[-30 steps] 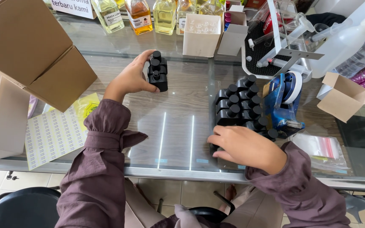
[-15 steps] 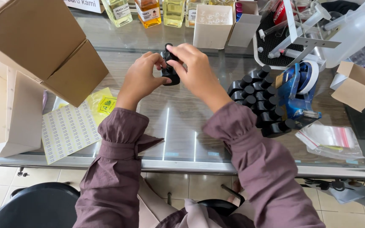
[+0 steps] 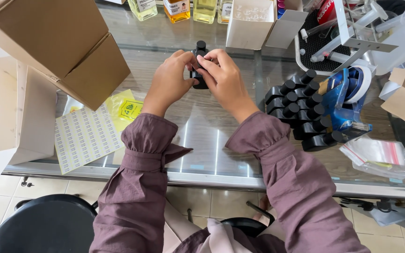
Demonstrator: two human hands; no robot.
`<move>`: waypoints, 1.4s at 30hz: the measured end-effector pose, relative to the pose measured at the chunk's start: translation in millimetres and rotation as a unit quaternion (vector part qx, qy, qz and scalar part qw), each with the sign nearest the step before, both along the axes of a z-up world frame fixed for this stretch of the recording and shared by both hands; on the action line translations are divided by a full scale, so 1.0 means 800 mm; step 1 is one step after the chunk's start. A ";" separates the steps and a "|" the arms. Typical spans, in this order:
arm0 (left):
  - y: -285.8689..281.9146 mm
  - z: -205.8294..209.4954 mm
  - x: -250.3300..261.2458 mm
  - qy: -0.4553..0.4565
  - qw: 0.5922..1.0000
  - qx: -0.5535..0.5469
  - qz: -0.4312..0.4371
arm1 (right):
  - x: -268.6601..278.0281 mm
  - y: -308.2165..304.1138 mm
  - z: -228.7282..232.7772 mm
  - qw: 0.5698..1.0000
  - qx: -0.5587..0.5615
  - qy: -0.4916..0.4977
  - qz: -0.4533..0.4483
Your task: Assembling and packaging small perfume bottles by attaching caps and organizing them on a counter.
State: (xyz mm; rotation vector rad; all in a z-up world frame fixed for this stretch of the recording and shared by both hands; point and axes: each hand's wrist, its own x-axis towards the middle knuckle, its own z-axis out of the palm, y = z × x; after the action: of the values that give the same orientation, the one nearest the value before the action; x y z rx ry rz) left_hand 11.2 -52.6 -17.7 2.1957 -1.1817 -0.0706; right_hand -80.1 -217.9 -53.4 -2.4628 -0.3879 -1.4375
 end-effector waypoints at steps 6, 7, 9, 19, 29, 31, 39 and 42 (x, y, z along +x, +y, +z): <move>0.004 0.013 -0.011 -0.017 1.000 -0.021 -0.012 | 0.003 0.008 -0.017 0.998 0.051 -0.026 -0.015; 0.003 0.014 -0.012 -0.021 1.000 -0.020 -0.011 | 0.004 0.005 -0.019 0.995 0.097 -0.018 0.011; 0.002 0.013 -0.011 -0.023 1.000 -0.019 -0.009 | 0.007 0.003 -0.022 0.989 0.143 -0.008 0.038; -0.001 0.006 -0.016 -0.048 0.996 -0.073 -0.016 | -0.011 0.011 -0.017 0.997 0.036 0.070 -0.024; 0.009 0.040 -0.042 -0.061 0.988 -0.136 -0.029 | -0.071 0.015 0.059 0.981 0.127 0.133 -0.066; 0.007 0.042 -0.043 -0.095 0.981 -0.168 -0.026 | -0.133 0.010 0.110 0.982 0.108 0.136 -0.073; -0.032 0.013 -0.073 -0.263 0.902 -0.341 0.019 | -0.291 -0.048 0.085 0.914 -0.080 0.244 -0.313; -0.058 -0.022 -0.082 -0.321 0.870 -0.373 0.017 | -0.295 -0.056 0.060 0.919 -0.174 0.132 -0.329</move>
State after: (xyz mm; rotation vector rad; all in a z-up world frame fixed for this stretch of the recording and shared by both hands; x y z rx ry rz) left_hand -54.0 -99.4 -35.3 1.5473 -1.2107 1.0350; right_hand -316.4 -262.8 -5.6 -3.2273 0.3112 -1.2844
